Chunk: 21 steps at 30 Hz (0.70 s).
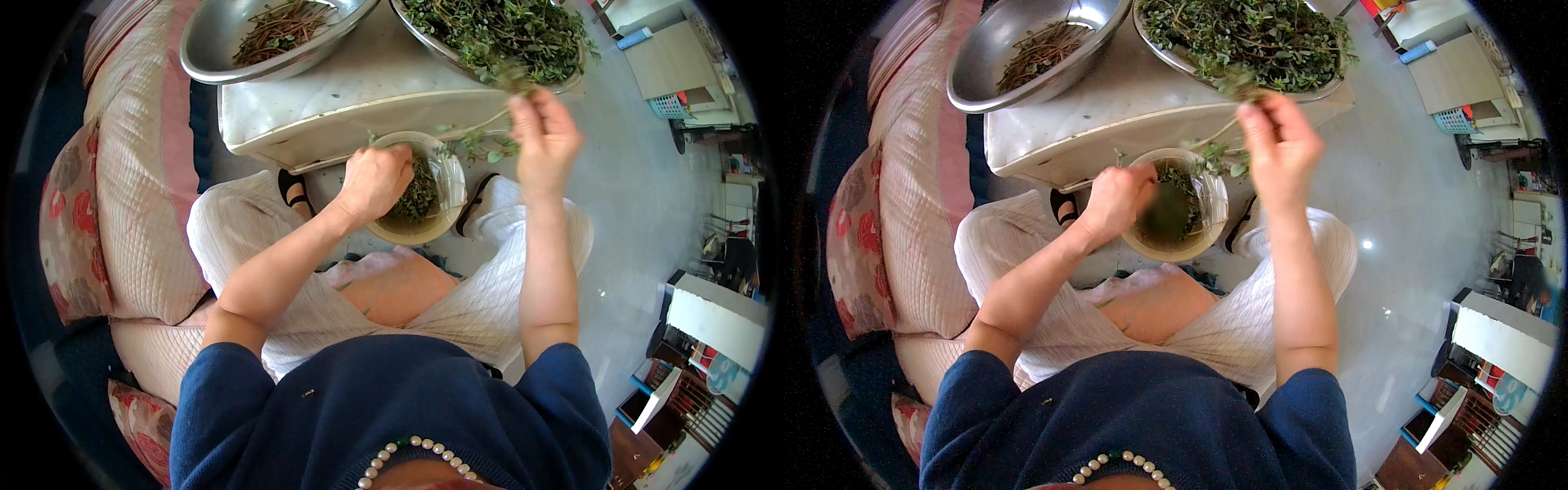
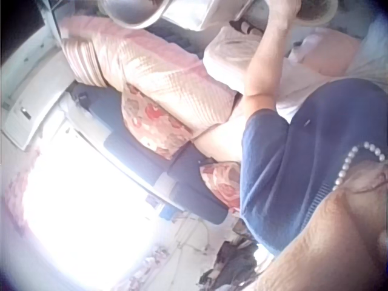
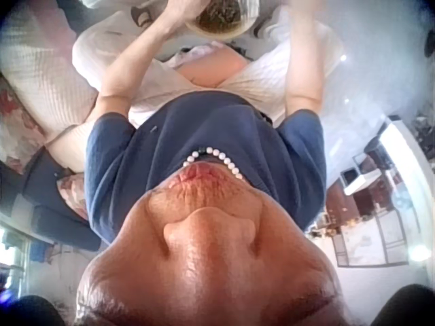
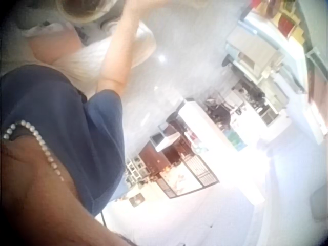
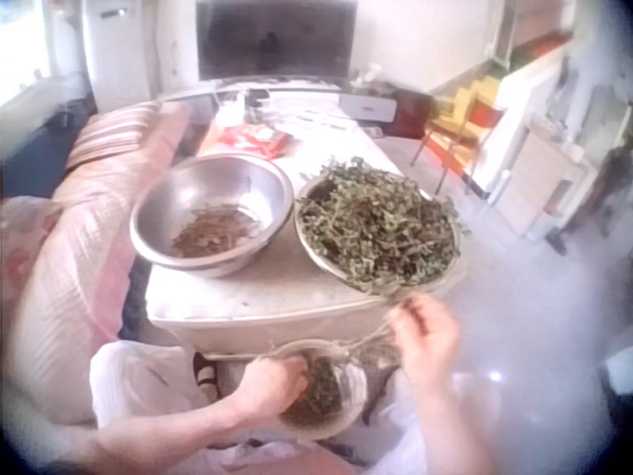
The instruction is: The person sits cross-legged on the floor and strips leaves from green herb stems by hand. They place the separated leaves into a small bowl held between their legs and discard the bare stems into a larger metal bowl on the table.
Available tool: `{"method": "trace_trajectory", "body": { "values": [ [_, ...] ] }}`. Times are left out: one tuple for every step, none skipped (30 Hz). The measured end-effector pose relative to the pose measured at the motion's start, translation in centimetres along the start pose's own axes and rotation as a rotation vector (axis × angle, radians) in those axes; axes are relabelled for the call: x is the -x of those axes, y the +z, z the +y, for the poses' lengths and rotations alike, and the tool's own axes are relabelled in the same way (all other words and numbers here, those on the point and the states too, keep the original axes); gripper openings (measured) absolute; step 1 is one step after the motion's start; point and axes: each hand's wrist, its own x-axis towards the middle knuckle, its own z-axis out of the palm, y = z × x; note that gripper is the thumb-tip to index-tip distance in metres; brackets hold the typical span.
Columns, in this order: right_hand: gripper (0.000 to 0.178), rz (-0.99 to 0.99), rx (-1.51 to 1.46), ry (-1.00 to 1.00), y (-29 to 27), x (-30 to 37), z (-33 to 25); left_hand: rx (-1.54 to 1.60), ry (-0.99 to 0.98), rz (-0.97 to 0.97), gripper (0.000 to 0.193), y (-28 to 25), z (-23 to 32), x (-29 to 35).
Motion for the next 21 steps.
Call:
{"method": "trace_trajectory", "body": {
  "values": [
    [0.014,0.029,-0.033,0.016,-1.0,-0.8,-0.6,-0.081,0.022,-0.068,0.014,0.3,-1.0,0.4],
    [0.014,0.06,-0.066,0.032,-1.6,-1.3,-1.0,-0.161,0.045,-0.138,0.014,0.6,-1.9,0.8],
    [0.014,0.016,-0.009,0.018,-1.8,-1.2,-0.7,-0.136,0.054,-0.169,0.018,0.6,-2.2,0.8],
    [0.015,-0.027,-0.108,0.114,-1.5,-1.1,-0.4,-0.071,0.069,-0.156,0.021,0.6,-2.4,0.4],
    [0.015,-0.069,-0.152,0.173,-1.3,-1.1,-0.3,-0.006,0.085,-0.143,0.024,0.6,-2.5,-0.2],
    [0.014,-0.119,-0.19,0.237,-1.2,-1.2,-0.3,0.067,0.094,-0.129,0.027,0.8,-2.6,-0.5],
    [0.013,-0.14,-0.242,0.285,-1.2,-1.2,-0.2,0.076,0.087,-0.196,0.033,0.4,-2.1,-0.7],
    [0.012,-0.161,-0.253,0.318,-1.3,-1.2,0.0,0.013,0.188,-0.125,0.032,0.8,-2.6,-1.0],
    [0.011,-0.182,-0.268,0.349,-1.2,-1.1,0.2,-0.054,0.289,-0.054,0.032,0.9,-3.1,-1.4],
    [0.011,-0.204,-0.284,0.381,-1.1,-1.1,0.3,-0.121,0.388,0.019,0.031,0.8,-3.7,-1.8],
    [0.01,-0.226,-0.303,0.394,-1.0,-1.1,0.3,-0.106,0.362,0.003,0.03,0.6,-4.4,-2.5],
    [0.01,-0.234,-0.281,0.406,-1.0,-1.0,0.5,0.009,0.308,0.051,0.03,0.1,-3.9,-3.0],
    [0.01,-0.246,-0.259,0.417,-0.9,-0.9,0.7,0.124,0.25,0.102,0.029,-0.6,-2.9,-3.4],
    [0.011,-0.258,-0.237,0.428,-0.8,-0.8,0.9,0.238,0.191,0.154,0.029,-1.3,-1.8,-3.6],
    [0.012,-0.271,-0.254,0.438,-0.5,-0.7,1.0,0.372,0.137,0.119,0.023,-1.9,-0.1,-3.5],
    [0.012,-0.275,-0.247,0.448,-0.3,-0.6,1.1,0.474,0.124,0.048,0.022,-2.0,1.3,-3.2],
    [0.012,-0.279,-0.24,0.458,0.0,-0.5,1.1,0.576,0.111,-0.023,0.021,-2.0,2.5,-2.7],
    [0.012,-0.287,-0.231,0.468,0.3,-0.4,1.1,0.679,0.099,-0.092,0.021,-1.8,3.1,-2.4],
    [0.011,-0.276,-0.176,0.469,0.6,-0.3,0.9,0.644,0.09,-0.127,0.024,-1.7,3.3,-2.1],
    [0.011,-0.291,-0.185,0.465,0.8,-0.2,1.0,0.644,0.075,-0.132,0.024,-1.7,3.4,-2.1],
    [0.011,-0.301,-0.195,0.461,0.9,-0.2,1.2,0.642,0.061,-0.142,0.023,-1.6,3.5,-2.1]
  ]
}}
